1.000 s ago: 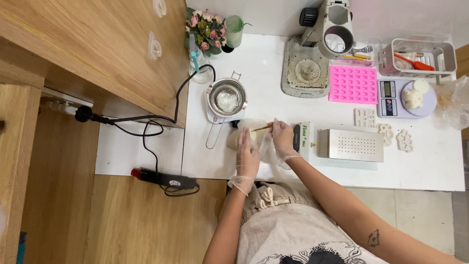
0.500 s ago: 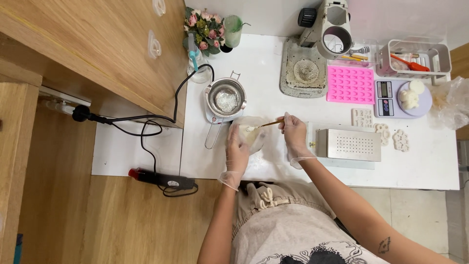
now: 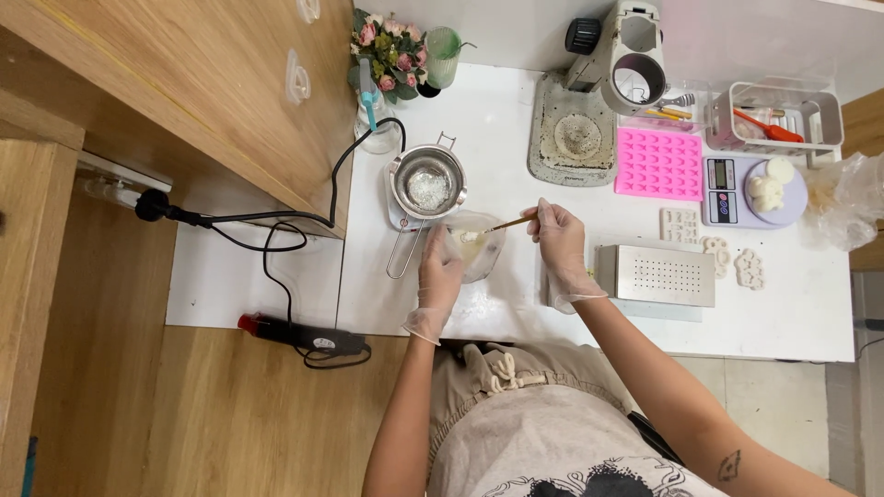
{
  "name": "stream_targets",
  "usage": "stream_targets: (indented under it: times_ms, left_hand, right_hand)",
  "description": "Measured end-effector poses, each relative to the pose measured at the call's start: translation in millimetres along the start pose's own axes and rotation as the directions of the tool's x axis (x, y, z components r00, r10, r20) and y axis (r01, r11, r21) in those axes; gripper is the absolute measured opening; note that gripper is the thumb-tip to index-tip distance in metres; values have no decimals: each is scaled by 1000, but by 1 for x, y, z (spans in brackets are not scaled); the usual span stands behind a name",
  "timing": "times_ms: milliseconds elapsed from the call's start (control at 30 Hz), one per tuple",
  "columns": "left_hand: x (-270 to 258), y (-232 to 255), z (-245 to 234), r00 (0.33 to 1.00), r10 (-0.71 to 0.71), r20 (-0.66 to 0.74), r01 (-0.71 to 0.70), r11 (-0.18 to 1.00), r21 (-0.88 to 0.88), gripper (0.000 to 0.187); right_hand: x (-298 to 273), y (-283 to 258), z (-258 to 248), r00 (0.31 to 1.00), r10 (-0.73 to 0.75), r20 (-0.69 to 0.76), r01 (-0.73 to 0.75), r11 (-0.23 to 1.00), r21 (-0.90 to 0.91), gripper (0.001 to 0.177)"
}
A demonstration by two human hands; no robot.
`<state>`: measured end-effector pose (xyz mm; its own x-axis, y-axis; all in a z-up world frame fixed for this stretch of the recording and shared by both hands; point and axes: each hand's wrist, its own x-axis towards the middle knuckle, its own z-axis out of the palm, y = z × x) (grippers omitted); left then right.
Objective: Heating wax in a pot with a heat gun and adding solid ingredients from a bag using a spoon.
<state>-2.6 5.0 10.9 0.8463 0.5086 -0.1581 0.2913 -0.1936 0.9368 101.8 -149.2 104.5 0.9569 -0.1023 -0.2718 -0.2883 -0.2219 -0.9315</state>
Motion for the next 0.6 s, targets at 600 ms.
stream_targets:
  times_ms: [600]
  left_hand:
    - [1,-3,2,999,51,-18,-52,999,-16,72]
  right_hand:
    - [26,-57,88,679,-694,239,733,624,-269,13]
